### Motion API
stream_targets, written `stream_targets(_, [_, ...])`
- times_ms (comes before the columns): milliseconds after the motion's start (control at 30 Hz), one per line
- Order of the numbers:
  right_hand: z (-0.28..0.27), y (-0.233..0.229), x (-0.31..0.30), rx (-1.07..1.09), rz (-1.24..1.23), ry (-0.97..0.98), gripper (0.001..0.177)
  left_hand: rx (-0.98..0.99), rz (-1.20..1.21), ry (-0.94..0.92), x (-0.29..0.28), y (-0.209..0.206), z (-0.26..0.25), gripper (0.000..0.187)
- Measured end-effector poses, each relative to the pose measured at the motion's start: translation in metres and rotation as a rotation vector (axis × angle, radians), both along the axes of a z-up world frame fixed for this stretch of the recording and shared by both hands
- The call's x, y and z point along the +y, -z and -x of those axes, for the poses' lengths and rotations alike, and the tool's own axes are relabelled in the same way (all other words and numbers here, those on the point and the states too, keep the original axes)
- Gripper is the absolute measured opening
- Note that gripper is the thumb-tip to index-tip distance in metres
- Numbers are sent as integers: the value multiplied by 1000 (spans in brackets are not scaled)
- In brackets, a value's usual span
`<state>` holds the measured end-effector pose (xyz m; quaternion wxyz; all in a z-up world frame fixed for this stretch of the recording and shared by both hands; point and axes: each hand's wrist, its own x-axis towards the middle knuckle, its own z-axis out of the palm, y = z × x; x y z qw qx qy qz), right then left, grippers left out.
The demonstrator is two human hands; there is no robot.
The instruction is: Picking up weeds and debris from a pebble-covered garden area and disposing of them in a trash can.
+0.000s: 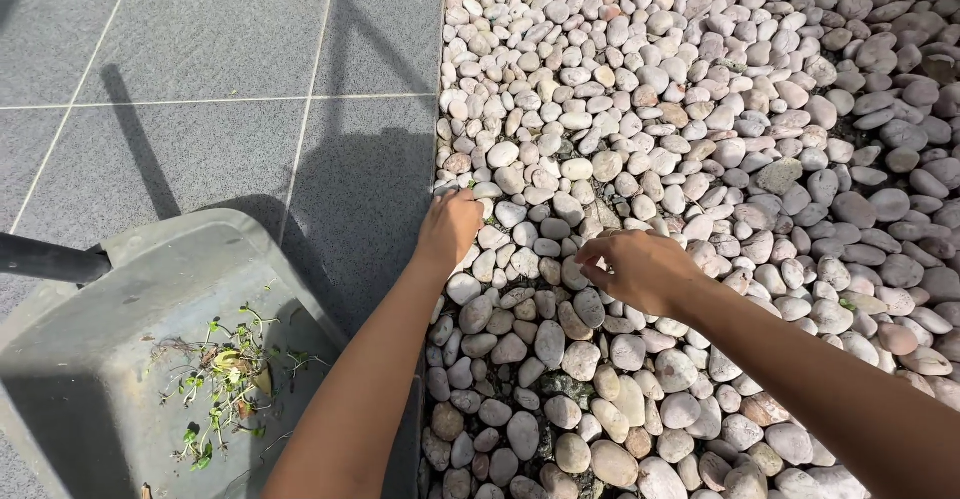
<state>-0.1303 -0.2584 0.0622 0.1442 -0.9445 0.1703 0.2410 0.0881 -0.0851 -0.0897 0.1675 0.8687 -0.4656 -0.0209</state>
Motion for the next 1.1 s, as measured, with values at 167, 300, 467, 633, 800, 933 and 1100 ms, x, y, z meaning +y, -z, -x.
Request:
stream_targets(167, [-1,-5,11,2,-8,-11,34,-77,-86,-22,-14,5,9,10])
stream_targets(300, [-3,6,13,-93,-56,-47,28,-56,-214,-43,-12,5,12,25])
stream_targets(467, [-5,-6,17,-125,-65,-67,26,3,-114,-72,-6,17,4,28])
stream_targets(633, [-9,-12,20,-66,-106,-17,28,3,-55,-107,9,9,2,26])
stream_targets(800, [-10,-26,29,-12,-85,-4,30,45,143,-56,23,-15,6,18])
stream_targets(933, [-15,-22,36,-164,-105,-101,28,123,182,-128,53,-74,29,14])
stream_targets(1100, [-31,-48,71,-88,-63,-154,32,270,294,-222,125,-130,36,13])
